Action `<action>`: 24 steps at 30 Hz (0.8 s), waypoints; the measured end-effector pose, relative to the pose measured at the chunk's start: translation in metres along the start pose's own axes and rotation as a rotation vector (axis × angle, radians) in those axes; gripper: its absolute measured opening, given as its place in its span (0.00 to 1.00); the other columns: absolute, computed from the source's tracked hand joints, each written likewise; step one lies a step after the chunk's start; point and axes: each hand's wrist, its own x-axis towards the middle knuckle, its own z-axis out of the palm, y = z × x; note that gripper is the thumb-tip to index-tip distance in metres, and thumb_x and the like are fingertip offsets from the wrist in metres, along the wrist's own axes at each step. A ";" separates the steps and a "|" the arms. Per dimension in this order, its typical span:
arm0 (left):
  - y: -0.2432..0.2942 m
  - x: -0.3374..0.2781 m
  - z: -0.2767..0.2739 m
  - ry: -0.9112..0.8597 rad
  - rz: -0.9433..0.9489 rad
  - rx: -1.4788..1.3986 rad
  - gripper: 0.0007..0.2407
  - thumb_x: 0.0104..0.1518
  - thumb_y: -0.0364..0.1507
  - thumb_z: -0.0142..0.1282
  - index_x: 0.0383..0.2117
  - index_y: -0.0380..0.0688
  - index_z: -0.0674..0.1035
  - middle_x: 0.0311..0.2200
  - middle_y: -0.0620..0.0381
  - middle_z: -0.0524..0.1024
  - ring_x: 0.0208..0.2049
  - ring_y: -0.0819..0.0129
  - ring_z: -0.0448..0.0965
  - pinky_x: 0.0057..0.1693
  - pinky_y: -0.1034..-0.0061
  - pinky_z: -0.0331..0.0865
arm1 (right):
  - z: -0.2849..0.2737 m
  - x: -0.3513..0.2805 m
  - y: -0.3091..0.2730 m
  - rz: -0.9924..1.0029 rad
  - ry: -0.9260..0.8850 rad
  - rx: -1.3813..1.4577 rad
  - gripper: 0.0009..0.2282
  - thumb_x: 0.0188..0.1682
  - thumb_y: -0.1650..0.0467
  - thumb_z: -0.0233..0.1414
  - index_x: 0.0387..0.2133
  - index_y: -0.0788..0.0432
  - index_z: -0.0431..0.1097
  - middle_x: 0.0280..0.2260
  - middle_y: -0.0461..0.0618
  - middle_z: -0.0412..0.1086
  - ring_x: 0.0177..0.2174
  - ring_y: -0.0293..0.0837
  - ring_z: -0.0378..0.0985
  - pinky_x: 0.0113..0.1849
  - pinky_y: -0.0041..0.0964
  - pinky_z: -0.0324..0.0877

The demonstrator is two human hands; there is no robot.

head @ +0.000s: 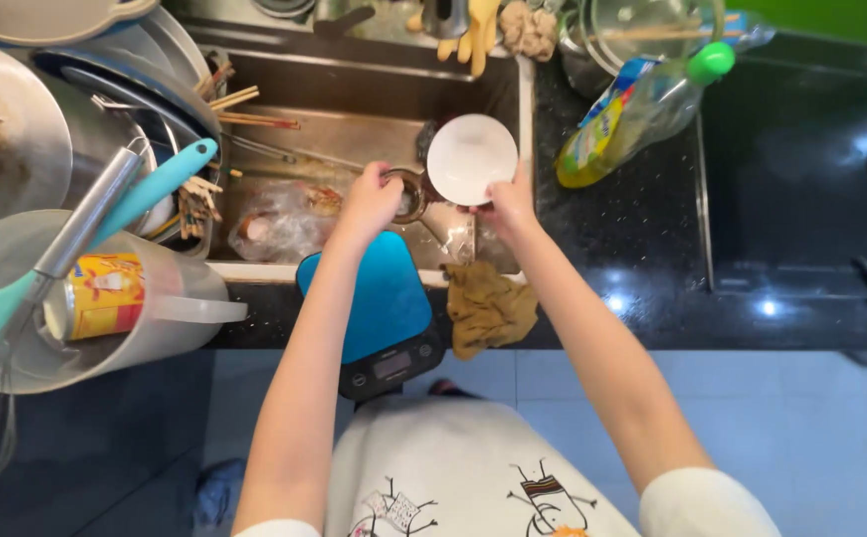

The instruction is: Washing a small bowl in a kitchen sink and placing it into an overhead storage cabinet.

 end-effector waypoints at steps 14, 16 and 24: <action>0.318 -0.115 -0.028 0.183 0.522 -0.231 0.11 0.57 0.25 0.52 0.43 0.37 0.82 0.35 0.49 0.85 0.35 0.70 0.85 0.44 0.76 0.77 | -0.087 -0.174 -0.211 0.162 -0.419 0.503 0.18 0.45 0.69 0.54 0.48 0.66 0.67 0.31 0.54 0.74 0.27 0.45 0.79 0.30 0.31 0.77; 0.382 -0.132 -0.045 0.190 0.579 -0.259 0.11 0.57 0.24 0.51 0.43 0.37 0.81 0.35 0.50 0.85 0.35 0.70 0.84 0.44 0.77 0.77 | -0.090 -0.194 -0.260 0.110 -0.496 0.558 0.19 0.45 0.69 0.54 0.48 0.68 0.66 0.31 0.55 0.75 0.28 0.46 0.80 0.30 0.30 0.77; 0.554 -0.135 -0.091 -0.127 0.608 -1.094 0.18 0.54 0.29 0.50 0.51 0.41 0.68 0.49 0.47 0.73 0.50 0.61 0.78 0.55 0.63 0.72 | -0.090 -0.258 -0.402 -0.173 -0.536 0.682 0.32 0.46 0.70 0.54 0.56 0.81 0.45 0.38 0.67 0.66 0.31 0.47 0.79 0.33 0.29 0.79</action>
